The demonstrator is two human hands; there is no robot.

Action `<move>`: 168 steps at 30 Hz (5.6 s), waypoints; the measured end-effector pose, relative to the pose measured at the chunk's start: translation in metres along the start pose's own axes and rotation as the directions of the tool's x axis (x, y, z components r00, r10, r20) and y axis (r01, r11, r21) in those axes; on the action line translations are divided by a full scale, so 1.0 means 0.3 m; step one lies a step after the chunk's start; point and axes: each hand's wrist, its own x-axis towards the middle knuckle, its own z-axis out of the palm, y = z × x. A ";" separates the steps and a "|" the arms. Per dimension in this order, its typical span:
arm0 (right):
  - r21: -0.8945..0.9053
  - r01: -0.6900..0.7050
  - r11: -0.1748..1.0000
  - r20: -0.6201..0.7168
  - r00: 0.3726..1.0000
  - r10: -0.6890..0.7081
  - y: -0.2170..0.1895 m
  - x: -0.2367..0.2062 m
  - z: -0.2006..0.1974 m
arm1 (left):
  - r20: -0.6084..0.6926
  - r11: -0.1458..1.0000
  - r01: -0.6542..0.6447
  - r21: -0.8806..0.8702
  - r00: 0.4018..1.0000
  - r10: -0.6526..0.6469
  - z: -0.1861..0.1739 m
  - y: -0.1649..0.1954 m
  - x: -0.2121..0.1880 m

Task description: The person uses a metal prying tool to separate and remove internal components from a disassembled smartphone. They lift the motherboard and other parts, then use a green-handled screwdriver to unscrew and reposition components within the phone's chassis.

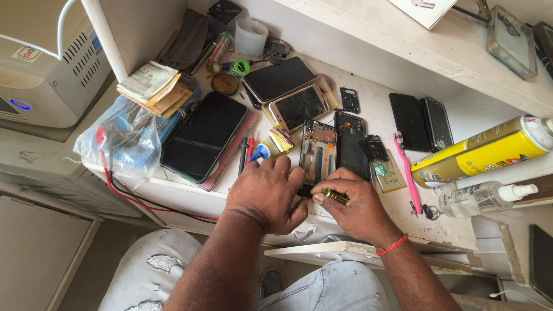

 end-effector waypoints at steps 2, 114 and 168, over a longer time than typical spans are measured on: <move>0.005 -0.047 0.999 0.014 0.999 0.047 -0.001 0.001 -0.003 | 0.023 1.000 0.005 0.012 1.000 -0.006 -0.001 0.002 0.003; 0.691 0.291 0.662 -0.509 0.846 0.159 0.014 -0.074 -0.041 | -0.035 1.000 -0.003 -0.004 0.999 0.003 0.012 -0.001 -0.002; 0.482 0.388 0.786 -0.616 0.788 -0.012 0.015 0.002 0.147 | -0.043 0.997 -0.007 0.071 0.999 0.010 0.035 -0.004 0.006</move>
